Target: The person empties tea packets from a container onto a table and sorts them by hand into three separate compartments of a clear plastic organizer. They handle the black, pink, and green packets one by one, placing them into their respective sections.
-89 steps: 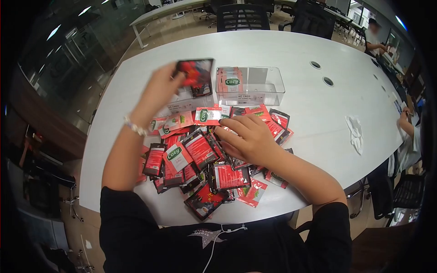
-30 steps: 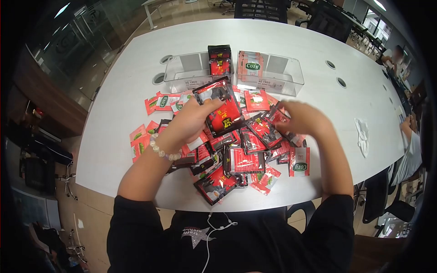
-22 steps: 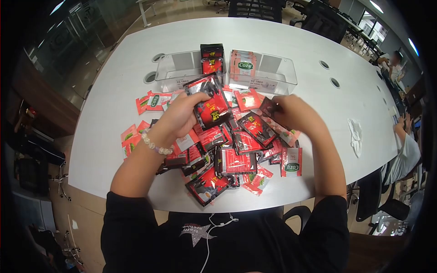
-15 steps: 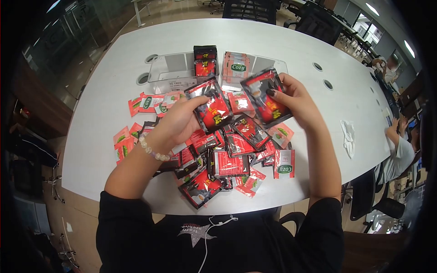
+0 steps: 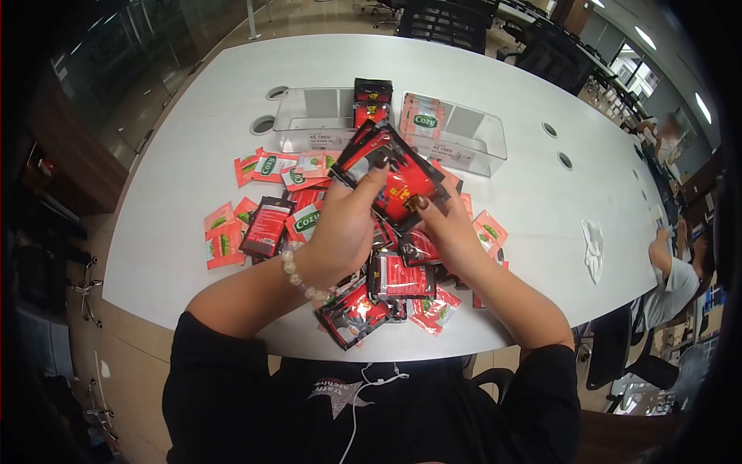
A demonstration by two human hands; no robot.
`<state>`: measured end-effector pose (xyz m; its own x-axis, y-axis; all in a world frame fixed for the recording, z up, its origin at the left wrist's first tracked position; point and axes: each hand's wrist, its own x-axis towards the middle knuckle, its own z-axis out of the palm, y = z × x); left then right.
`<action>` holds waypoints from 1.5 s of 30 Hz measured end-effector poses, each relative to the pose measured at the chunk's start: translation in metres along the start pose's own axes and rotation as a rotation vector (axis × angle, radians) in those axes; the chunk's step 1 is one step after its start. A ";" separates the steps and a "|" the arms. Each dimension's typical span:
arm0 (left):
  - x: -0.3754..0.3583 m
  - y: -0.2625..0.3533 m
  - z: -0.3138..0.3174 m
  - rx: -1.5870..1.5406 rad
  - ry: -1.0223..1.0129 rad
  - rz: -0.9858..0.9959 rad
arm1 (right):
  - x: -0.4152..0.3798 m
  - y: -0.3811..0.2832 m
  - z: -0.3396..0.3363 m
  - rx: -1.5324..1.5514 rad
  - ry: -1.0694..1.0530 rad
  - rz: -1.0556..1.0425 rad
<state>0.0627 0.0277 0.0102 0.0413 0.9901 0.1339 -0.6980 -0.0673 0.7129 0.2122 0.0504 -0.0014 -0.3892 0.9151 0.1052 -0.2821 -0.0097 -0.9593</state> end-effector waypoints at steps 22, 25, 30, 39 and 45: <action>0.175 0.069 -0.119 1.502 -0.157 -0.240 | 0.222 0.002 0.011 -1.805 -0.347 -0.407; 0.196 0.061 -0.120 1.452 -0.221 -0.414 | 0.197 0.003 0.001 -1.730 -0.137 -0.670; 0.242 0.029 -0.153 1.659 -0.447 -0.419 | 0.155 0.003 -0.006 -1.823 -0.078 -0.605; 0.223 0.019 -0.123 1.747 -0.264 0.061 | 0.140 0.026 -0.018 -1.677 -0.144 -0.607; 0.212 0.024 -0.111 1.547 -0.262 -0.140 | 0.137 0.034 -0.027 -1.617 -0.162 -0.653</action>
<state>-0.0245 0.2500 -0.0203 0.2723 0.9622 0.0028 0.6931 -0.1982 0.6930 0.1729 0.1860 -0.0261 -0.6822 0.5583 0.4721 0.6268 0.7790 -0.0154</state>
